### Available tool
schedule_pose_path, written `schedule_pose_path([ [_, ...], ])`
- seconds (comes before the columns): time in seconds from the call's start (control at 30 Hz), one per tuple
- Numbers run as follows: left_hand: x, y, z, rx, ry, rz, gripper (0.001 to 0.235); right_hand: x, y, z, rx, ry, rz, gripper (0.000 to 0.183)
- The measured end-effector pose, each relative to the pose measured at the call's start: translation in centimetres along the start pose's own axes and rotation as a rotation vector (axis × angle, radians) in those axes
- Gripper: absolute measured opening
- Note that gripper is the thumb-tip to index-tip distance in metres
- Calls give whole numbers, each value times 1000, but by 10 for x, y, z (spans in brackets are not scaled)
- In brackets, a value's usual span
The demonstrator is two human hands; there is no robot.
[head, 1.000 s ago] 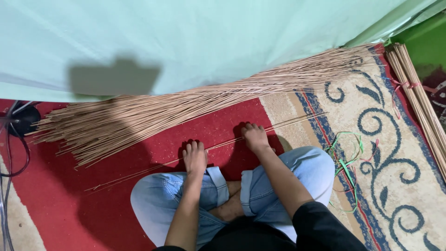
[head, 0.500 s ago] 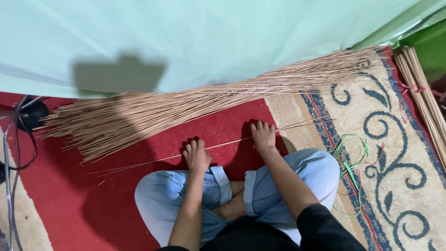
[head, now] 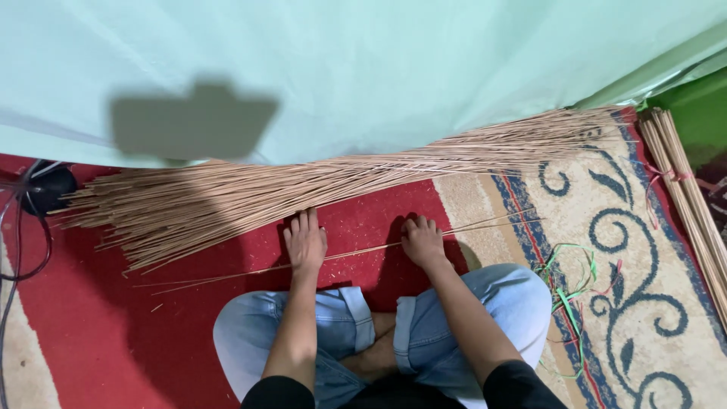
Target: Assembling a broom by bundling thin wooden sticks and tying them with string while sitting on the floor.
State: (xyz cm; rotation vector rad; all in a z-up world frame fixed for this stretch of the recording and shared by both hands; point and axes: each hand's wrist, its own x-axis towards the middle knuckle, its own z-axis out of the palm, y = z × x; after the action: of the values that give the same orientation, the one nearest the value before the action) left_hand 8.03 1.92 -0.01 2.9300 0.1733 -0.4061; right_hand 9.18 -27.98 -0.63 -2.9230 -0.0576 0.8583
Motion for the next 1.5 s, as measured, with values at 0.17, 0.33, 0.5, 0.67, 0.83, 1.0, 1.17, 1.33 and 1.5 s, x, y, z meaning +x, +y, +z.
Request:
schedule_pose_path([
  [0.17, 6, -8, 11, -35, 106, -67, 56, 0, -3, -2, 12, -12, -1, 33],
  [0.33, 20, -18, 22, -76, 110, -140, 37, 4, -6, -2, 3, -1, 0, 36],
  [0.5, 9, -25, 14, -60, 43, -121, 37, -18, -22, -38, 1, 76, -98, 42],
  [0.67, -13, -18, -8, -71, 69, 122, 37, -39, -42, -81, 69, 59, -274, 64],
  [0.83, -51, -12, -47, -3, 360, 218, 23, -14, -17, -34, -14, 301, -247, 27],
  [1.0, -68, -39, -53, 19, 557, -24, 32, -28, -10, -44, 13, 542, -147, 14],
  [1.17, -77, -38, -60, 1, 541, -21, 33, -48, -2, -52, 55, 787, -143, 11],
  [1.33, -83, -72, -28, 4, 448, -271, 20, -76, 3, -75, 51, 938, -168, 20],
  [1.5, -88, -57, -29, -15, 372, -185, 18, -91, -7, -74, 26, 891, -322, 21],
])
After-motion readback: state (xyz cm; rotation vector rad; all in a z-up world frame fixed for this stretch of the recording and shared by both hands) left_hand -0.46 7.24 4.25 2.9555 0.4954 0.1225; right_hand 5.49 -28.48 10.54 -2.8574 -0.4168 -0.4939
